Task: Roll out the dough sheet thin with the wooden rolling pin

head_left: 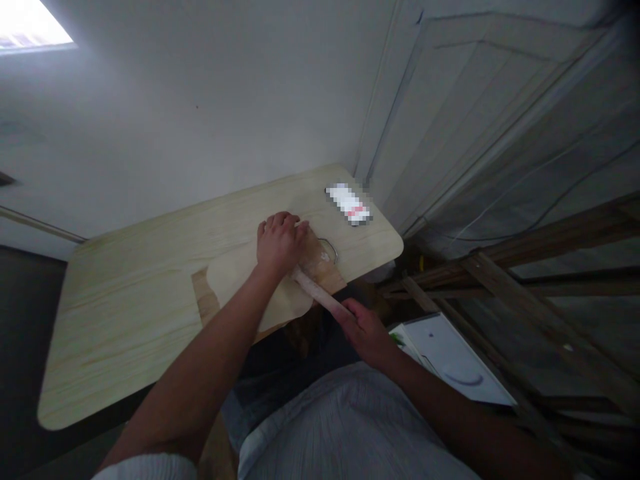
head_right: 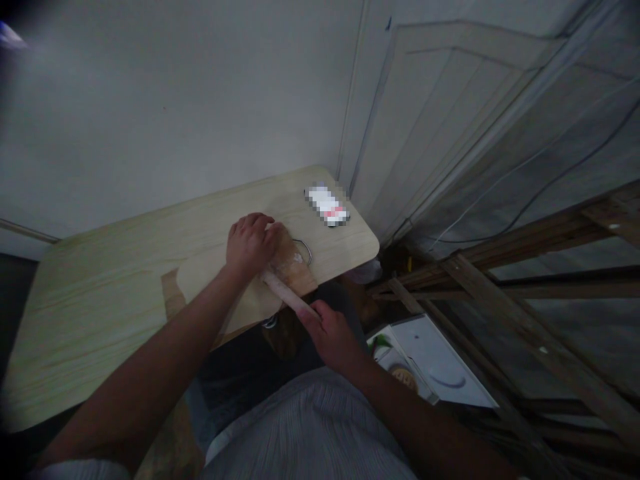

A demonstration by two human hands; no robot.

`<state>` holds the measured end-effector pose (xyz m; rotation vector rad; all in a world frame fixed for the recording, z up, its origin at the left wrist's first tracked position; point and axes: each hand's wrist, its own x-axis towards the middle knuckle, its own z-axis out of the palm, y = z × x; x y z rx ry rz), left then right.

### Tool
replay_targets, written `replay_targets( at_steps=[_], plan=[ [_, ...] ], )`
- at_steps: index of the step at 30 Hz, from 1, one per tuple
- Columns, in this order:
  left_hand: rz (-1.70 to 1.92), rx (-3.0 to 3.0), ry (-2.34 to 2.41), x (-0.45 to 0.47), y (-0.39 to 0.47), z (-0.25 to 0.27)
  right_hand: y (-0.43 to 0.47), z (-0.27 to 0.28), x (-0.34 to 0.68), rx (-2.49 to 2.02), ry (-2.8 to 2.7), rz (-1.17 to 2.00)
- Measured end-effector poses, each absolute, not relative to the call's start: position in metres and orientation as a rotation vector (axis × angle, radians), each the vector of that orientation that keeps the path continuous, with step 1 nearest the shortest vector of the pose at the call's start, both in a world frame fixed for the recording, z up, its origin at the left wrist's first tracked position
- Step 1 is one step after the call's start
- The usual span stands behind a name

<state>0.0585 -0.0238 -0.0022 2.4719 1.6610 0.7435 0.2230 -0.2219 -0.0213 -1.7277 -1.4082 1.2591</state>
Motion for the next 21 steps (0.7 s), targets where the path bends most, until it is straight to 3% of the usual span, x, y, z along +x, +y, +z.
replay_targets(
  at_steps=[10,21],
  plan=[
    [0.835,2.365,1.778,-0.004,-0.066,-0.006,-0.236,-0.014,0.194,-1.731,-1.573,1.293],
    [0.473,2.449,1.734,0.014,-0.074,-0.012,-0.232,-0.011,0.198,-1.695,-1.513,1.373]
  ],
)
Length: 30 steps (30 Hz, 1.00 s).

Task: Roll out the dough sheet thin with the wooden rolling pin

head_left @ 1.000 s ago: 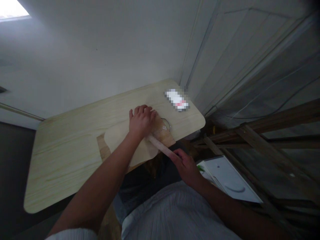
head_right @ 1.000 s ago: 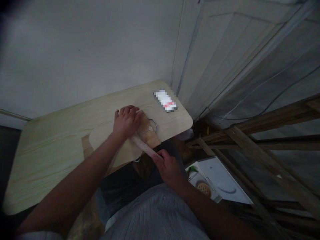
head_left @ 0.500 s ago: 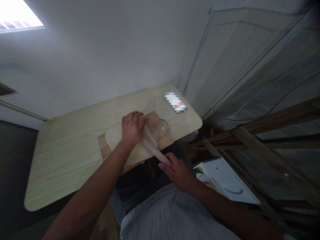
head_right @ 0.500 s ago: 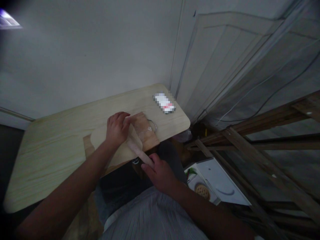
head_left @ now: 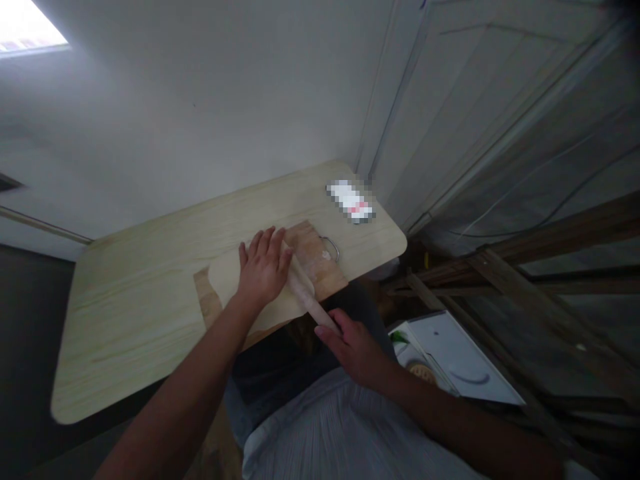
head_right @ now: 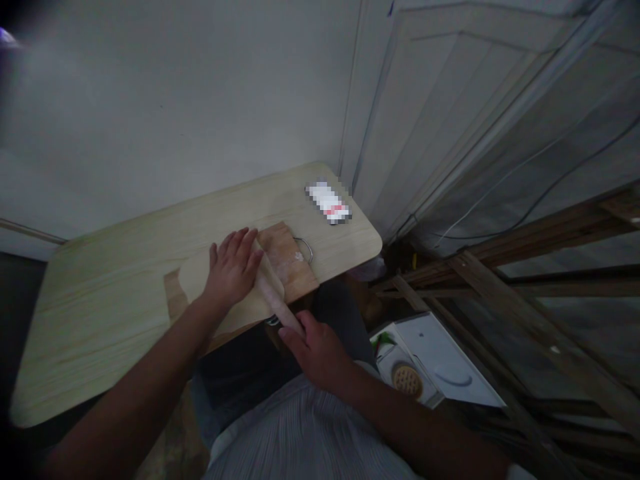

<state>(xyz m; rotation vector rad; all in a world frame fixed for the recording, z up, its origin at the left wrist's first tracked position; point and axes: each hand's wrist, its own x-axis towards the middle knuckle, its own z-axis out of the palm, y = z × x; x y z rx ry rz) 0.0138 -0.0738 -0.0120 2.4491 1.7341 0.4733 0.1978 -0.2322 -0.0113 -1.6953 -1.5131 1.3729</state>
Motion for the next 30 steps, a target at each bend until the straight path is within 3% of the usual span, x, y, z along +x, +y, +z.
replay_targets(
  at_steps=[18,30],
  plan=[
    [0.389,2.596,1.523,0.060,-0.044,-0.005,-0.227,-0.020,0.210,-1.700,-1.397,1.423],
    [0.518,2.568,1.485,0.099,-0.031,-0.010,-0.225,-0.028,0.223,-1.658,-1.221,1.494]
  ],
)
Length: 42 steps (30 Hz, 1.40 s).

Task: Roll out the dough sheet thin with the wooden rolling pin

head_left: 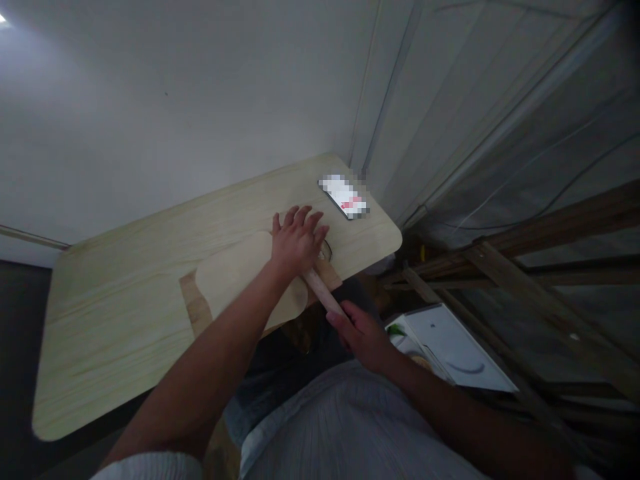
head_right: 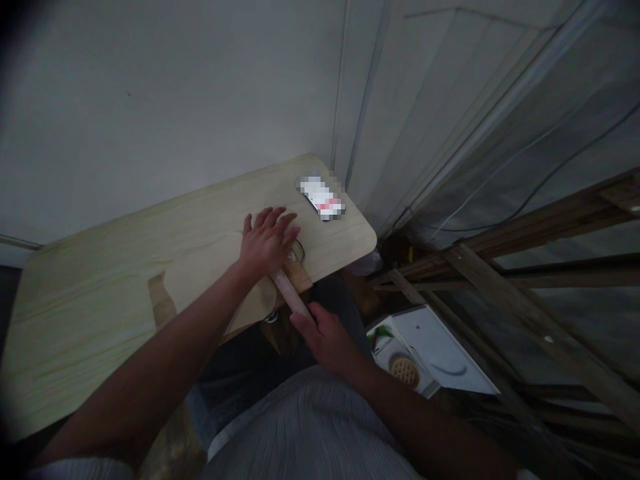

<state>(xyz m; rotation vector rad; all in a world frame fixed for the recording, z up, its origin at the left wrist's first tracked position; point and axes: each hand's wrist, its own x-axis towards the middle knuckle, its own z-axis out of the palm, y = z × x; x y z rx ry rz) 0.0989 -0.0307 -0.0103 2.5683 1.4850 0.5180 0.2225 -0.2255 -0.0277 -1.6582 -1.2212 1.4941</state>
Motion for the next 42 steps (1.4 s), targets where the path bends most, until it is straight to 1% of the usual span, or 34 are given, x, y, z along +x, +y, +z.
replay_targets(
  at_steps=[4,7,11,15,19,25,42],
  plan=[
    [0.564,2.532,1.510,0.089,-0.032,-0.009,-0.226,-0.024,0.215,-1.657,-1.242,1.468],
    [0.642,2.479,1.523,0.074,-0.039,-0.001,-0.229,-0.018,0.209,-1.693,-1.375,1.352],
    [0.792,2.410,1.623,0.038,-0.057,0.010,-0.236,-0.014,0.194,-1.684,-1.589,1.289],
    [0.810,2.321,1.723,-0.004,-0.071,0.001,-0.241,-0.019,0.178,-1.655,-1.728,1.269],
    [0.777,2.313,1.716,-0.023,-0.077,-0.011,-0.242,-0.018,0.173,-1.663,-1.705,1.307],
    [0.561,2.415,1.778,-0.006,-0.077,-0.002,-0.238,-0.014,0.181,-1.609,-1.627,1.433],
    [0.505,2.495,1.693,0.060,-0.043,0.001,-0.229,-0.018,0.202,-1.662,-1.510,1.395]
  ],
)
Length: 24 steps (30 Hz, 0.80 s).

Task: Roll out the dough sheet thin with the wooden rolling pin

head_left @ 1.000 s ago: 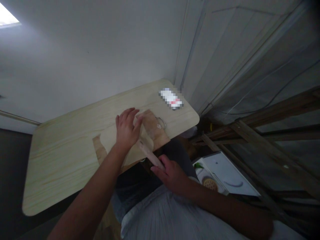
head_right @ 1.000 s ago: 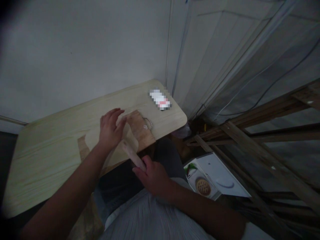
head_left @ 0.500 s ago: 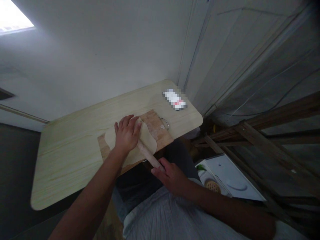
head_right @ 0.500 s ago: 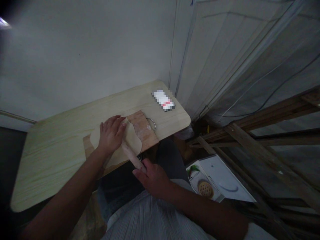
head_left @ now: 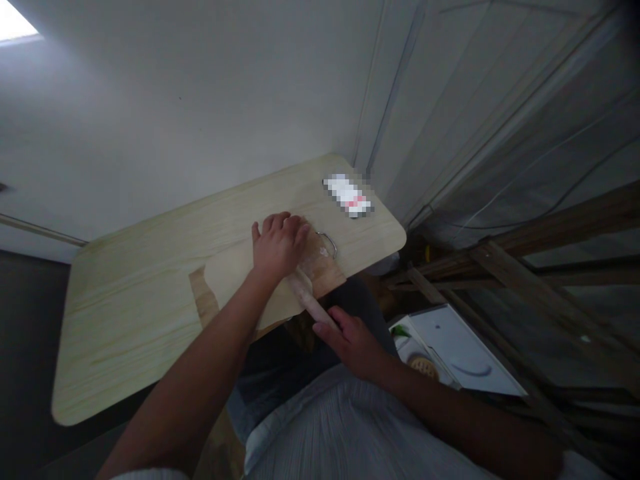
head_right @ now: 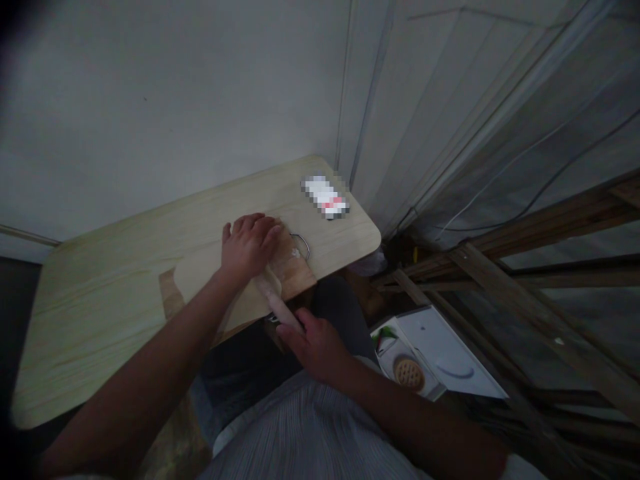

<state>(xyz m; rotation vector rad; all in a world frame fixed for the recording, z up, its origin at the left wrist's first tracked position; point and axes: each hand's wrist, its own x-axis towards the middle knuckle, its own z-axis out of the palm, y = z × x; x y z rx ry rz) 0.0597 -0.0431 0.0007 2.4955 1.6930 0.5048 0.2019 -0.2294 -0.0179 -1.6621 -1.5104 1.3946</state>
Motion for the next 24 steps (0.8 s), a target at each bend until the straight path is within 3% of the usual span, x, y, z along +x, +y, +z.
replay_targets(
  at_steps=[24],
  plan=[
    [0.550,2.509,1.664,0.089,-0.028,-0.004,-0.226,-0.030,0.216,-1.682,-1.366,1.327]
  ],
)
